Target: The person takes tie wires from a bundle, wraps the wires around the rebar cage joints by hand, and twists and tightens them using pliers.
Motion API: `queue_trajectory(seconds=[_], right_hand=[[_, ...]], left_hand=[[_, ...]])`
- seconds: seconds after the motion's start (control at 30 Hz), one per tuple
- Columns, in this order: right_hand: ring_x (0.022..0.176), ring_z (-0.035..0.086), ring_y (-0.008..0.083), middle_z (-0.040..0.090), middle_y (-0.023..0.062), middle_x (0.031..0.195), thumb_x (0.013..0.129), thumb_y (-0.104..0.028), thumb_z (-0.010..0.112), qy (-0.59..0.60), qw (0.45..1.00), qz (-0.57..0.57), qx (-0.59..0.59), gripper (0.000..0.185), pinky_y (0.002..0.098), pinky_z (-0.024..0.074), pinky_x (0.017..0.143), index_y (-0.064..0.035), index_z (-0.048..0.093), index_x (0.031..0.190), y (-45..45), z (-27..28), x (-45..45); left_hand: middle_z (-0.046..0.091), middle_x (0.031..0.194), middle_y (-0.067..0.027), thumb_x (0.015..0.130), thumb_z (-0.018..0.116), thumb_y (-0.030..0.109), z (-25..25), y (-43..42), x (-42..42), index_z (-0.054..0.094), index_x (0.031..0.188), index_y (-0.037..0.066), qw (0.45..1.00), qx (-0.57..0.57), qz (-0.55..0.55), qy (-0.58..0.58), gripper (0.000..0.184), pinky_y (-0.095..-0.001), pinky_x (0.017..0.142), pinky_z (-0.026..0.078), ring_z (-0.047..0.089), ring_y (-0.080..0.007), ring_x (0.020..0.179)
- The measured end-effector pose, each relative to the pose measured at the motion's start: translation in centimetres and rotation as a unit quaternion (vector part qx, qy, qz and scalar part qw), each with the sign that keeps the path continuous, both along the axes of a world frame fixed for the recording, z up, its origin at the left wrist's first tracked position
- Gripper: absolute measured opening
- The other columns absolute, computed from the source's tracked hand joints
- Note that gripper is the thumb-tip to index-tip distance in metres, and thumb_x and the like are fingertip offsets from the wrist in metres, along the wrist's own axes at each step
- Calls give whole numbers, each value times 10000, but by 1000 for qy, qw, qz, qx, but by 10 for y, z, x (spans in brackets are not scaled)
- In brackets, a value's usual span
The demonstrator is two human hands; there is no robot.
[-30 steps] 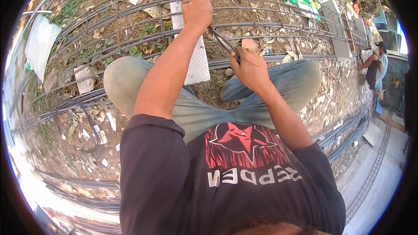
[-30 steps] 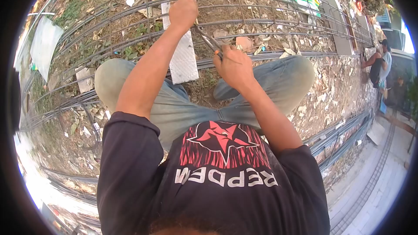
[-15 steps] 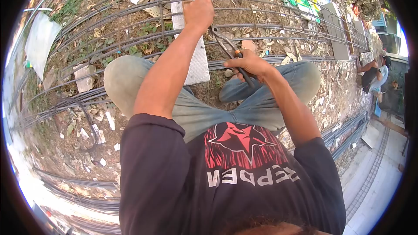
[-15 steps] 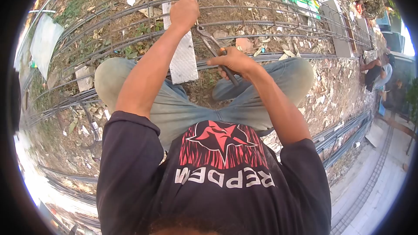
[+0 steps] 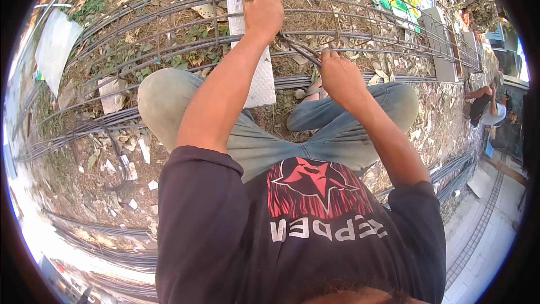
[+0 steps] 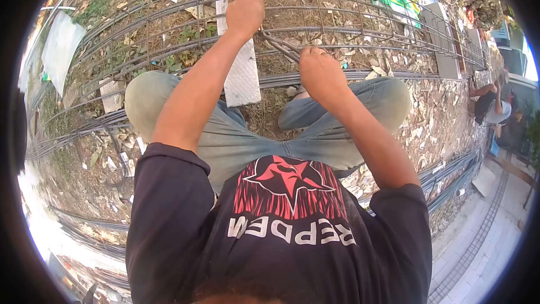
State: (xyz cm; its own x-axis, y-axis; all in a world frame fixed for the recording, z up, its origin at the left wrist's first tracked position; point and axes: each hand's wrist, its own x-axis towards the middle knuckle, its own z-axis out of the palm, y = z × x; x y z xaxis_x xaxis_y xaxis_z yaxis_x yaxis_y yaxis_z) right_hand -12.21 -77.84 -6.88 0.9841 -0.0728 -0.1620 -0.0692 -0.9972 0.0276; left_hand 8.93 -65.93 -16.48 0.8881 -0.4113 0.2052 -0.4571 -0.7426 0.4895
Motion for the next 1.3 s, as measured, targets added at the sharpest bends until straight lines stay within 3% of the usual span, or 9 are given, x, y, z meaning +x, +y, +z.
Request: queue_trajectory(seconds=[0.53,0.67,0.7,0.8,0.93,0.97,1.07,1.23,1.3], right_hand=[[914,719,362,699,166,979,993,-214,624,-26,1000,-10,12,204,470,567,766,-62,574,1120,-11,-22,-9],[727,713,306,682,142,823,907,-229,766,30,978,-75,194,328,419,574,623,-4,592,1071,6,-24,-10],[545,650,195,642,107,704,876,-170,799,186,856,-231,423,298,355,523,486,11,595,995,7,-11,0],[443,573,111,616,86,648,882,-112,786,221,730,-280,582,255,302,449,398,5,581,978,-4,-6,4],[702,702,295,698,159,843,843,-165,780,-49,990,-41,125,341,444,564,656,-19,561,1060,8,4,-4],[899,694,369,697,177,1038,852,-212,766,-44,991,-75,100,412,514,540,811,-34,590,1179,16,19,-7],[929,687,368,671,176,1054,889,-205,749,-217,974,61,-36,399,503,537,792,13,573,1173,2,19,-8],[782,675,323,679,172,925,1008,-308,628,-120,992,11,34,413,439,560,728,28,612,1248,5,2,-22],[676,663,273,660,145,814,1039,-330,594,24,964,-96,248,398,408,552,629,26,625,1214,-4,-3,-13]], left_hand=[[740,848,-259,923,544,202,10,-1,1,745,878,-5,1000,7,-2,14,292,-521,753,597,742,-437,816],[737,830,-260,924,544,197,12,1,-2,742,872,-9,1000,2,-20,-1,291,-519,734,601,745,-429,794],[736,824,-260,924,544,195,15,2,-5,740,869,-10,1000,1,-20,3,289,-520,728,602,745,-427,787],[732,807,-262,924,539,188,7,1,-1,735,861,-9,1000,2,-8,-14,285,-524,715,604,745,-425,771],[733,810,-259,926,526,178,10,-1,0,728,858,-9,1000,-4,5,-11,284,-528,729,602,744,-431,778],[736,835,-261,925,517,170,12,0,-1,727,870,-17,1000,-10,5,1,286,-523,753,599,744,-434,807],[738,863,-267,924,516,167,14,2,0,725,890,-20,1000,16,-9,5,282,-517,775,596,743,-436,838],[737,878,-278,924,520,160,13,-2,0,723,913,-22,1000,3,-3,29,273,-524,780,593,742,-438,851],[736,877,-280,925,524,163,12,0,1,722,916,-22,1000,0,2,26,271,-528,779,592,742,-440,849]])
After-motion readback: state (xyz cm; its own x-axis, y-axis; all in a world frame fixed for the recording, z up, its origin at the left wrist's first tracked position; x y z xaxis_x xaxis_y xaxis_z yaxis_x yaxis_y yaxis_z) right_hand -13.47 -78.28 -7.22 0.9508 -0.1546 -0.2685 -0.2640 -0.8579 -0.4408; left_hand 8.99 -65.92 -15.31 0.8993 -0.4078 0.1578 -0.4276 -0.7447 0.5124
